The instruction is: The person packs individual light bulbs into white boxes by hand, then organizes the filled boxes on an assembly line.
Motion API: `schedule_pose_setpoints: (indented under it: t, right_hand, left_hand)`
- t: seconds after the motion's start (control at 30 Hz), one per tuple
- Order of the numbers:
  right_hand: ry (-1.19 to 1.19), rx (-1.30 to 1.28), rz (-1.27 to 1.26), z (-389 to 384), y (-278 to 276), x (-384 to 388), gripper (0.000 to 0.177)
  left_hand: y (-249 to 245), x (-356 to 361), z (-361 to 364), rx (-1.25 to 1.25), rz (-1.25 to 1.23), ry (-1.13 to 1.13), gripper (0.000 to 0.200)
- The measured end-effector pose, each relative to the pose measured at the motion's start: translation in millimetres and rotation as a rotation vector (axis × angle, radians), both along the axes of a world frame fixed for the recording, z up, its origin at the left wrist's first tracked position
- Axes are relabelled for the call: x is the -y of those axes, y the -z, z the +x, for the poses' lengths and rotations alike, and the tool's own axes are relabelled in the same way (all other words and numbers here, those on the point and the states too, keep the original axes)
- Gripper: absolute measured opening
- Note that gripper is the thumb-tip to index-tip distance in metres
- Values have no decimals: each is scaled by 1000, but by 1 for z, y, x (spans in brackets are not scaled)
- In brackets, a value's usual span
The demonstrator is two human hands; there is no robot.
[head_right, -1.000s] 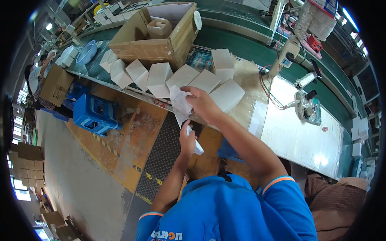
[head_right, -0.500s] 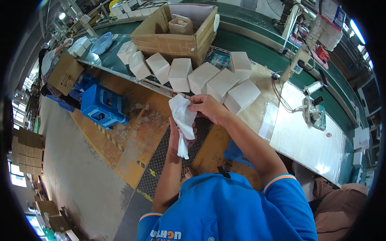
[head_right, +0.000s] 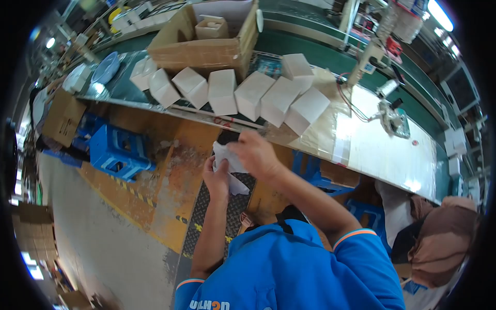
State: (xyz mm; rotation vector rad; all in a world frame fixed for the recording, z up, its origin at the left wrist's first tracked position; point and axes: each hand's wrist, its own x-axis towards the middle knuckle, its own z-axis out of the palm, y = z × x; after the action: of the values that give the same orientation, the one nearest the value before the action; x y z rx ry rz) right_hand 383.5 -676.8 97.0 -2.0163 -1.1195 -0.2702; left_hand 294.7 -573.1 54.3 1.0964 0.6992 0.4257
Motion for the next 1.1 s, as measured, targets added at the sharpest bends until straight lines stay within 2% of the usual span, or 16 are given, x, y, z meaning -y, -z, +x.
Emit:
schedule_pose_setpoints:
  t: [0.1, 0.17, 0.23, 0.37, 0.43, 0.47, 0.5, 0.63, 0.7, 0.73, 0.8, 0.9, 0.93, 1.0, 1.03, 1.1]
  right_hand:
    - [17, 8, -17, -20, 8, 1, 25]
    - [-48, -183, 36, -23, 9, 6, 24]
    - [-61, -297, -16, -18, -3, 21, 25]
    - [-47, -296, 25, 10, 1, 44, 22]
    - [-1, -499, -78, 24, -13, 56, 18]
    - [-31, -851, 28, 29, -24, 60, 16]
    - [-40, -850, 30, 41, -22, 67, 16]
    - [233, -627, -4, 110, -44, 87, 21]
    - [256, -121, 58, 162, -37, 93, 22]
    - [245, -127, 61, 182, -33, 90, 22]
    - [390, 68, -247, 212, -23, 80, 21]
    - [227, -66, -372, 197, 19, 52, 21]
    - [80, -83, -177, 182, 40, 40, 12]
    - [-342, -179, -461, 127, 55, 26, 13]
    - [-348, -182, -456, 114, 53, 24, 13]
    - [-348, 87, -605, 98, 32, 22, 12]
  left_hand:
    - [5, 8, 5, 3, 1, -2, 25]
    - [8, 10, 6, 62, -34, -1, 26]
    - [-7, 12, 6, 112, -220, 168, 26]
    - [-13, 21, 21, 209, -266, 430, 33]
    - [-20, 28, 32, 205, -257, 456, 35]
    - [-22, 31, 39, 230, -261, 469, 34]
    - [-23, 34, 45, 254, -264, 482, 34]
    - [1, 52, 81, -46, 62, 378, 26]
    - [12, 64, 104, -179, 209, 418, 31]
    - [26, 72, 116, -132, 455, 331, 36]
    - [44, 79, 139, -98, 747, 224, 47]
    - [51, 88, 167, -212, 737, 187, 44]
    - [54, 89, 169, -199, 768, 196, 41]
    - [73, 92, 172, -189, 808, 186, 41]
    - [87, 90, 175, -160, 856, 181, 41]
    - [116, 84, 178, -100, 949, 174, 42]
